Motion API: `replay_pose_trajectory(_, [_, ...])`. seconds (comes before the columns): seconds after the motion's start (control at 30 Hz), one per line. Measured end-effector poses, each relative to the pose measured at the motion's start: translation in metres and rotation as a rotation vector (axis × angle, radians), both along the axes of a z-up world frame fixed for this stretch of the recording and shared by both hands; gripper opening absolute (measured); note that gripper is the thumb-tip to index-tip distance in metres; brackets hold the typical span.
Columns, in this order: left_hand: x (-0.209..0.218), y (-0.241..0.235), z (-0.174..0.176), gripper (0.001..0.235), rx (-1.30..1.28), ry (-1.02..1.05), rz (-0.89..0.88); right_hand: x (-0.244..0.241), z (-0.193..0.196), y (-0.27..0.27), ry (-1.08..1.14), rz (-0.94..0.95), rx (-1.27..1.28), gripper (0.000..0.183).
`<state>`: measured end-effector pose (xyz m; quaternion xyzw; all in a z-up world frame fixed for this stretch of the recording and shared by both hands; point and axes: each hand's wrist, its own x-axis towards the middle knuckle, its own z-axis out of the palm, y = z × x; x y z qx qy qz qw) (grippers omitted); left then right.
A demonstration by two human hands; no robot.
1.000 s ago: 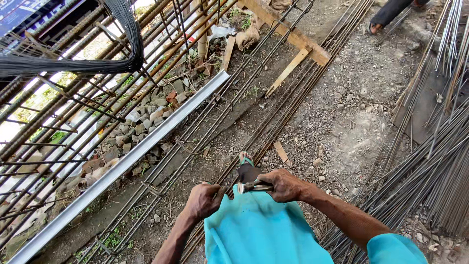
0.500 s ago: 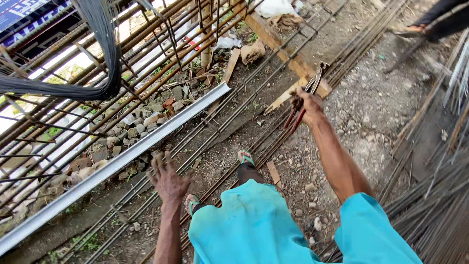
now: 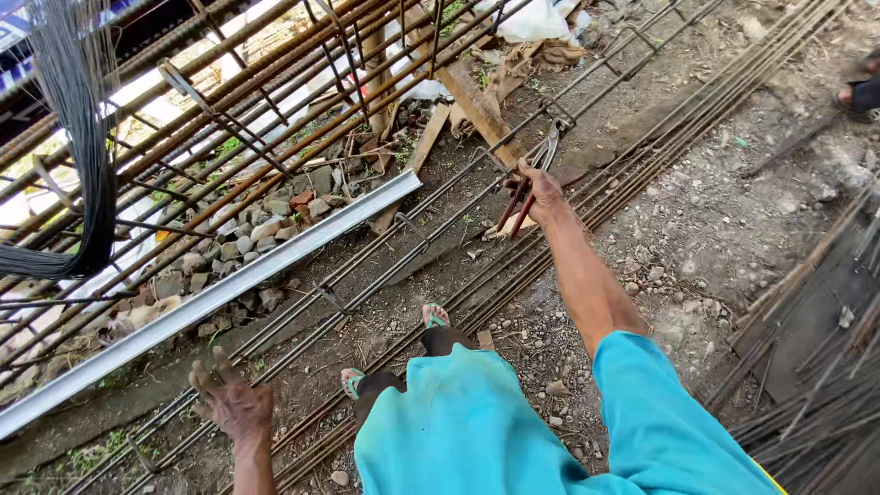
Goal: The person uses pliers to twist and secure wire ties around intersecting steel rebar rods on a construction site. They repeatedly grab wire ties, loop them around the rebar intersections, and twist them tight to fasten the grid structure.
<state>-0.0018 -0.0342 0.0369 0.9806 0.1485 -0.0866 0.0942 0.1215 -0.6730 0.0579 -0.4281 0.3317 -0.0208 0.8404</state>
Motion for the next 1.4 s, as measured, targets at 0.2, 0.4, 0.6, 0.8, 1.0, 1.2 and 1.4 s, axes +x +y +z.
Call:
replay_pose_trajectory(0.2, [0.008,0.019,-0.01,0.117,0.104,0.137,-0.024,0.011,-0.018,-0.012,-0.059,-0.052,0.188,0.03])
replay_pose_trajectory(0.4, [-0.01,0.019,-0.011,0.121,-0.008,-0.083,-0.11,0.016,-0.036,-0.008,0.008,-0.157,-0.043,0.012])
replay_pose_trajectory(0.6, [-0.057,0.019,-0.023,0.122,0.009,-0.143,-0.184,-0.05,0.021,-0.004,0.075,-0.096,-0.056,0.009])
replay_pose_trajectory(0.8, [-0.051,0.016,-0.064,0.114,0.113,-0.106,0.0,-0.041,-0.149,-0.116,0.203,0.008,-0.3,0.023])
replay_pose_trajectory(1.0, [-0.071,0.016,0.026,0.105,-0.32,-0.109,0.056,-0.144,0.039,0.021,0.093,0.366,-1.031,0.028])
replay_pose_trajectory(1.2, [-0.097,0.081,-0.077,0.034,-0.08,-0.291,-0.042,-0.201,0.075,0.211,-0.029,0.7,-1.056,0.016])
replay_pose_trajectory(1.4, [-0.131,0.051,0.01,0.053,-1.185,-0.095,0.148,-0.207,0.171,0.488,-0.455,1.045,-1.045,0.012])
